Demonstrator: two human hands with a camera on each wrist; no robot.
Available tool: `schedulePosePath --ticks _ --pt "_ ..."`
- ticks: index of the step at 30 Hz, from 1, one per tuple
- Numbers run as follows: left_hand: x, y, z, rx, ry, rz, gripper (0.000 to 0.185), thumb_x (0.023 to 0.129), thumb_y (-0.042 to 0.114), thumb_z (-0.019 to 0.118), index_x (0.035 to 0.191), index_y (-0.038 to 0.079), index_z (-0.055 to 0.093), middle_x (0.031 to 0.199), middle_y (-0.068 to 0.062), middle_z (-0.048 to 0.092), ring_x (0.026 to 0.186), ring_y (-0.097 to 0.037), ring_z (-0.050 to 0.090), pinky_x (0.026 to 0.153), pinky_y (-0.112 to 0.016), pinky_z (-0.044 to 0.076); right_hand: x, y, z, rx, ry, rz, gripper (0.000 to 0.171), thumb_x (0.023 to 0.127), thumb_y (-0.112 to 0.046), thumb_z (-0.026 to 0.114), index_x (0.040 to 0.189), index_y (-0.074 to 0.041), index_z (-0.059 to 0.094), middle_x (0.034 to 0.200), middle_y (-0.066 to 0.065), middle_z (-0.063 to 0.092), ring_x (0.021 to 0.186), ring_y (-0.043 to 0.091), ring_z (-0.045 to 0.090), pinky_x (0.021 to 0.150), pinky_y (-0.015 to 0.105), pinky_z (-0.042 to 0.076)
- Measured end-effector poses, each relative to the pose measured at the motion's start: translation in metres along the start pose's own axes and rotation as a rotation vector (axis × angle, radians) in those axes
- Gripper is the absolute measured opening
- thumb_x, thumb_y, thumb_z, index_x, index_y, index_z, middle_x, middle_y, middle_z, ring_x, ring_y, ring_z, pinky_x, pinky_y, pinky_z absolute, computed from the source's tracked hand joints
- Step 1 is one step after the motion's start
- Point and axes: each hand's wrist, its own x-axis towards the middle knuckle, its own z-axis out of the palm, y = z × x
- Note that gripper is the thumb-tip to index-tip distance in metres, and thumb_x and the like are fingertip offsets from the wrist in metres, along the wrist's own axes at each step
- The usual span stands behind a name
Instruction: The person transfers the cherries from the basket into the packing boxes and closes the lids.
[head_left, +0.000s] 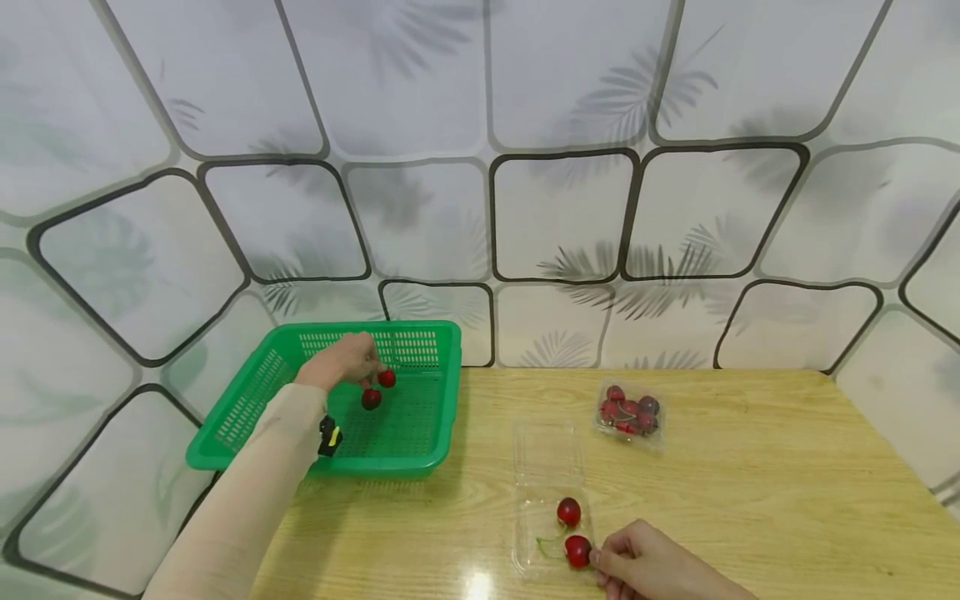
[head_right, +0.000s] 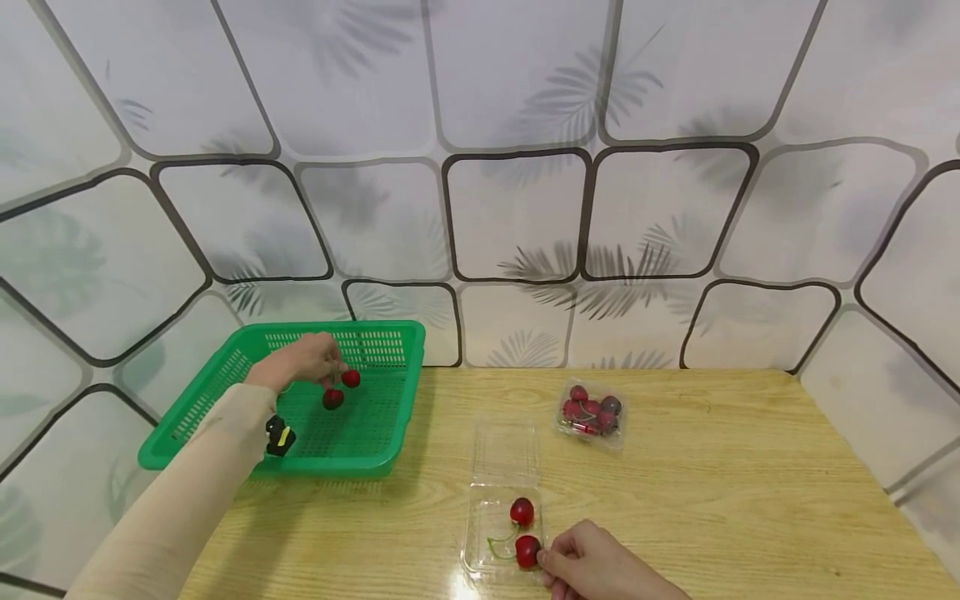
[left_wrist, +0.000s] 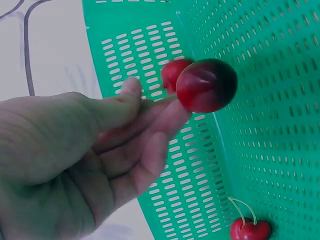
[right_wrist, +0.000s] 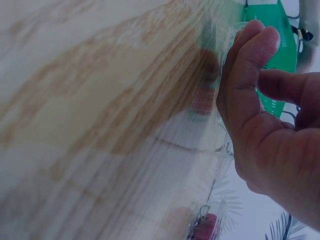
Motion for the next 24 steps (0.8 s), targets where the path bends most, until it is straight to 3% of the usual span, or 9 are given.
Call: schedulePosePath --ticks 4,7,9,14,20,24 --pt "0.003 -0.002 0.001 0.028 0.042 0.043 0.028 0.102 0.02 0.064 0.086 0.003 0.079 0.073 -0.01 0.074 0.058 -0.012 0.063 0.061 -0.028 0.052 0.0 0.0 0.001 0.002 0.005 0.015 0.031 0.105 -0.018 0.057 0.084 0.001 0.071 0.067 -0.004 0.063 0.056 0.002 0.051 0.049 0.012 0.037" --pt "0.004 -0.001 0.001 0.041 0.082 0.088 0.027 0.1 0.02 0.067 0.083 0.003 0.078 0.072 -0.011 0.073 0.055 -0.011 0.054 0.058 -0.026 0.046 0.0 0.001 0.001 0.005 0.008 0.024 0.031 0.105 -0.019 0.056 0.085 0.0 0.071 0.067 -0.004 0.064 0.056 0.002 0.051 0.049 0.011 0.038" --pt "0.004 0.0 0.001 0.046 0.099 0.108 0.025 0.1 0.019 0.067 0.085 0.002 0.079 0.077 -0.013 0.075 0.056 -0.013 0.052 0.057 -0.026 0.042 0.0 0.001 0.001 0.008 0.008 0.027 0.031 0.105 -0.019 0.056 0.085 0.0 0.071 0.068 -0.004 0.064 0.056 0.002 0.052 0.049 0.011 0.038" --pt "0.0 0.005 -0.002 0.043 0.104 0.107 0.02 0.1 0.015 0.067 0.098 0.001 0.081 0.092 -0.015 0.079 0.068 -0.02 0.067 0.059 -0.027 0.047 -0.001 0.0 0.002 0.014 0.008 0.035 0.031 0.105 -0.019 0.057 0.086 0.0 0.071 0.068 -0.004 0.064 0.057 0.003 0.053 0.049 0.011 0.038" --pt "-0.003 0.012 -0.006 0.046 0.098 0.087 0.021 0.101 0.011 0.062 0.105 0.0 0.08 0.09 -0.013 0.078 0.061 -0.014 0.052 0.065 -0.03 0.044 -0.001 0.0 0.001 0.047 -0.018 -0.001 0.032 0.105 -0.019 0.056 0.086 0.002 0.07 0.068 -0.004 0.065 0.056 0.002 0.054 0.049 0.01 0.04" --pt "-0.007 0.014 -0.006 0.061 0.124 0.103 0.021 0.1 0.011 0.064 0.111 0.001 0.078 0.105 -0.016 0.078 0.072 -0.015 0.066 0.074 -0.036 0.057 -0.002 0.0 0.002 0.053 -0.022 -0.005 0.031 0.105 -0.019 0.056 0.086 0.002 0.07 0.068 -0.004 0.065 0.056 0.001 0.054 0.049 0.009 0.04"
